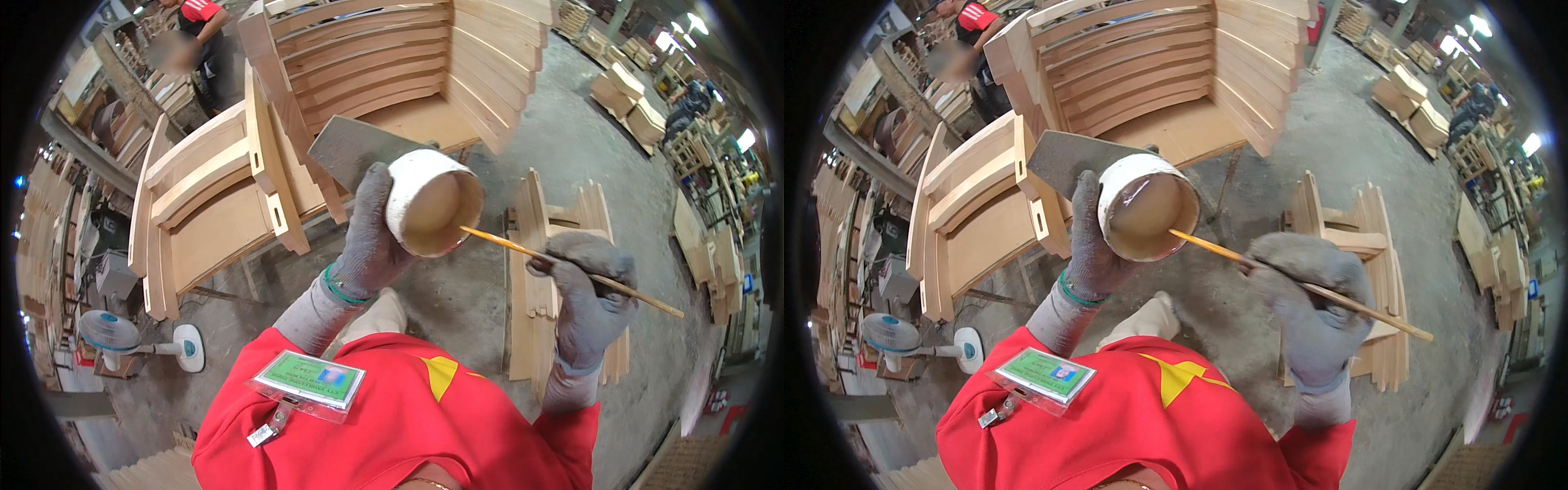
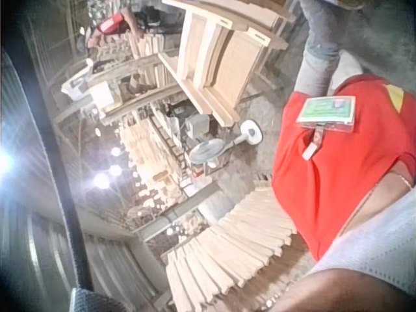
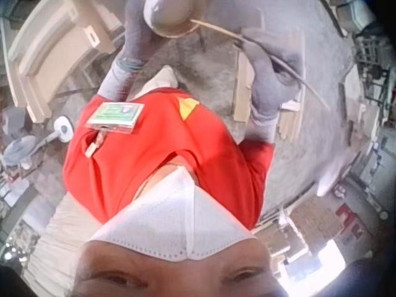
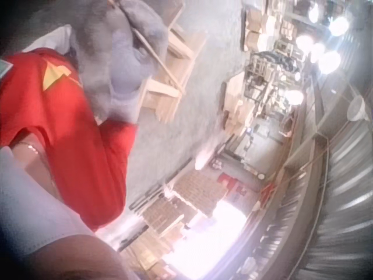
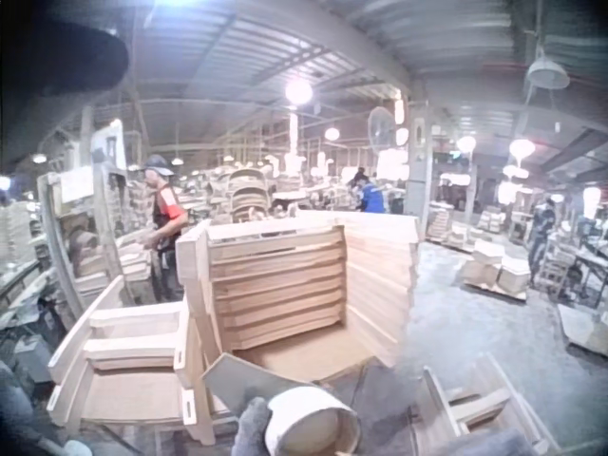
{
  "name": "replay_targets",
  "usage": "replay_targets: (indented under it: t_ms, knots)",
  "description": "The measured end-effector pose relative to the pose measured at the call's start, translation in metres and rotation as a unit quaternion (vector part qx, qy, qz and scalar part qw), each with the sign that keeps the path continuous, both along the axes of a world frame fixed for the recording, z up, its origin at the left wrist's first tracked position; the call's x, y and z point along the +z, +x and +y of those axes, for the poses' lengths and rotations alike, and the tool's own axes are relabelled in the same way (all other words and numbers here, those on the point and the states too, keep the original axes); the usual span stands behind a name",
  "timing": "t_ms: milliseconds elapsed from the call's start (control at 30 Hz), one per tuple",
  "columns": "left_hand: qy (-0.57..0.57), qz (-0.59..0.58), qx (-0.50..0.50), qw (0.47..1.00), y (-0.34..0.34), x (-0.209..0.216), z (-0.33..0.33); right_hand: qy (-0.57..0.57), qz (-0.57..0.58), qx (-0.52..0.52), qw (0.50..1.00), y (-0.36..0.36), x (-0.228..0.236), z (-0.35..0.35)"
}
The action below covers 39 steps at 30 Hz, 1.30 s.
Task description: The person applies a white liquid to wooden chair frames using a brush. They repeatedly dip the brush into a small container and paint the edges and surfaces of the chair parts. The person occasionally repositions the chair to access different areas.
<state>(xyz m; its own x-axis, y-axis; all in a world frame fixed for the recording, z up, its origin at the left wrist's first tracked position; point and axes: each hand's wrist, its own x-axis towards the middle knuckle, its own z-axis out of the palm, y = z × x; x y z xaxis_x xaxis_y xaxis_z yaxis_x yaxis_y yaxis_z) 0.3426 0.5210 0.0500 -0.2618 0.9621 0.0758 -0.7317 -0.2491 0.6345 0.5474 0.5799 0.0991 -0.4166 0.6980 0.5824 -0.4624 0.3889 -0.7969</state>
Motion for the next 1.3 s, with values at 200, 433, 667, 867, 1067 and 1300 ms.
replay_targets:
  t_ms: [200, 433, 667, 867, 1067, 1300]
  knots:
    - [0.060, 0.100, 0.052, 0.992, -0.031, 0.009, 0.054, 0.082, -0.104, 0.072, 0.989, -0.060, 0.009, 0.074]
    - [0.128, 0.109, 0.117, 0.979, -0.079, 0.017, 0.125, 0.047, -0.059, 0.128, 0.989, -0.122, 0.026, 0.164]
    - [0.155, 0.058, 0.241, 0.956, -0.111, 0.028, 0.164, 0.025, 0.006, 0.186, 0.982, -0.173, 0.032, 0.222]
    - [0.122, 0.076, 0.389, 0.910, -0.111, 0.036, 0.166, -0.051, 0.041, 0.301, 0.952, -0.205, 0.022, 0.250]
    - [0.166, 0.111, 0.508, 0.838, -0.099, 0.043, 0.171, -0.120, 0.064, 0.456, 0.880, -0.232, 0.016, 0.270]
    - [0.063, 0.147, 0.672, 0.723, -0.076, 0.029, 0.180, -0.100, 0.029, 0.526, 0.844, -0.253, 0.016, 0.285]
